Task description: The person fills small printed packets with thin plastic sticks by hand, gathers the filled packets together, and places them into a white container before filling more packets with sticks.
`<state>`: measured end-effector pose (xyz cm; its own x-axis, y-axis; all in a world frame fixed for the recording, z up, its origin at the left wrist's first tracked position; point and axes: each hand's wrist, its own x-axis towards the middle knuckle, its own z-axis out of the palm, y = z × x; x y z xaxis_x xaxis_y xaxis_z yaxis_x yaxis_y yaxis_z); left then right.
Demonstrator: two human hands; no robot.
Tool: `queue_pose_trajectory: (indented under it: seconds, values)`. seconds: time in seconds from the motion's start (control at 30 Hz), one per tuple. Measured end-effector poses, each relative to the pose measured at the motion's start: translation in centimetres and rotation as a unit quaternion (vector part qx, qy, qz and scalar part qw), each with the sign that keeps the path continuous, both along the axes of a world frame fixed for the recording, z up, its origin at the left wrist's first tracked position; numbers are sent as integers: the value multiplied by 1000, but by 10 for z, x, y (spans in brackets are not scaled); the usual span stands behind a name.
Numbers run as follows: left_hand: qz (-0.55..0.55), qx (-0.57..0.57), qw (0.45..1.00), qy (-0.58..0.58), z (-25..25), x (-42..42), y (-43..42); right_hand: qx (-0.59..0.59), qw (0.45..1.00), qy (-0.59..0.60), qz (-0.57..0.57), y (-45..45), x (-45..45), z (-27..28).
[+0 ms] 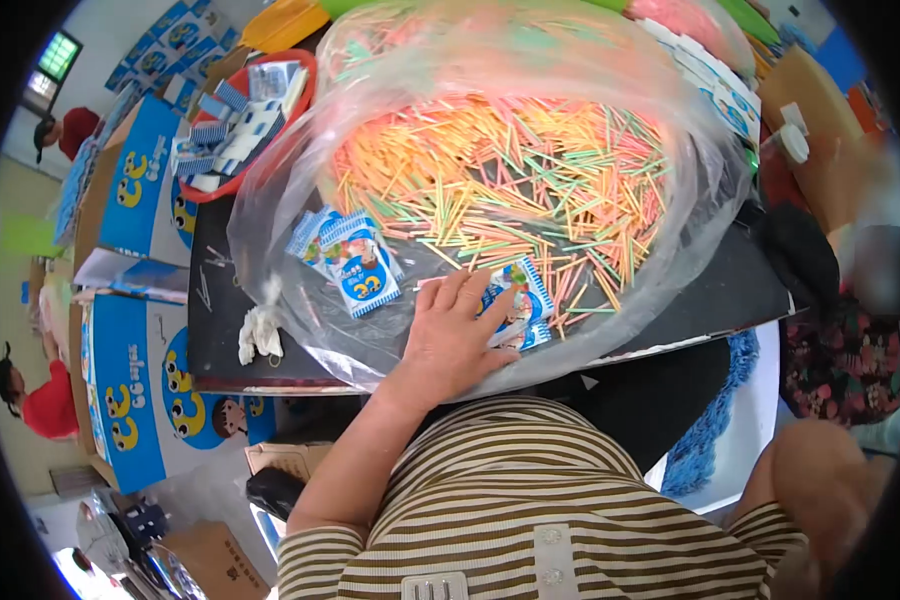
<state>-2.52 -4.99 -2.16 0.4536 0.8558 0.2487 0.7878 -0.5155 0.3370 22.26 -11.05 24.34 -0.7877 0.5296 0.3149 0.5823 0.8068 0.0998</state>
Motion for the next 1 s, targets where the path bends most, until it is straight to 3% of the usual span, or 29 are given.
queue_pose_trajectory:
  seconds: [0.03, 0.1, 0.13, 0.17, 0.27, 0.37, 0.4, 0.43, 0.47, 0.53, 0.57, 0.63, 0.77, 0.83, 1.0]
  values:
    - [6, -2, 1000, -8, -2, 0, -3, -50, 988, -141, -25, 8, -11, 14]
    - [-5, -45, 999, -6, -5, 3, 0, -39, 989, -41, -136, 36, -15, -40]
    - [-9, -35, 999, -7, -8, 5, 2, -149, 977, -44, -148, 65, -1, -66]
    - [-17, -28, 999, -17, -8, 6, 5, -184, 970, -67, -147, 92, 20, -94]
    - [-26, -17, 999, 7, -8, 0, 14, -160, 970, 173, -65, 138, 42, -188]
    - [-59, -7, 998, -3, -15, -2, 22, -144, 985, 91, -34, 160, 53, -231]
    - [-71, -4, 997, 8, -12, -2, 22, -155, 983, 7, -101, 164, 63, -242]
    - [-75, 4, 997, 5, -13, -3, 24, -165, 969, -76, -167, 168, 72, -245]
    - [-88, -3, 996, -8, -15, -6, 22, -158, 970, -78, -169, 170, 82, -245]
    - [-106, -8, 994, -19, -14, -4, 18, -266, 924, -165, -220, 172, 96, -244]
    - [-109, -4, 994, -18, -15, -3, 17, -263, 924, -163, -223, 176, 99, -250]
    - [-110, -16, 994, -25, -17, 1, 17, -237, 960, -5, -148, 184, 101, -254]
    - [-110, -15, 994, -23, -17, 1, 17, -131, 963, -11, -236, 202, 86, -238]
    - [-105, -13, 994, -21, -18, 1, 15, -85, 983, -60, -149, 215, 84, -240]
    - [-88, -10, 996, -24, -22, 2, 14, -59, 990, -98, -82, 241, 89, -254]
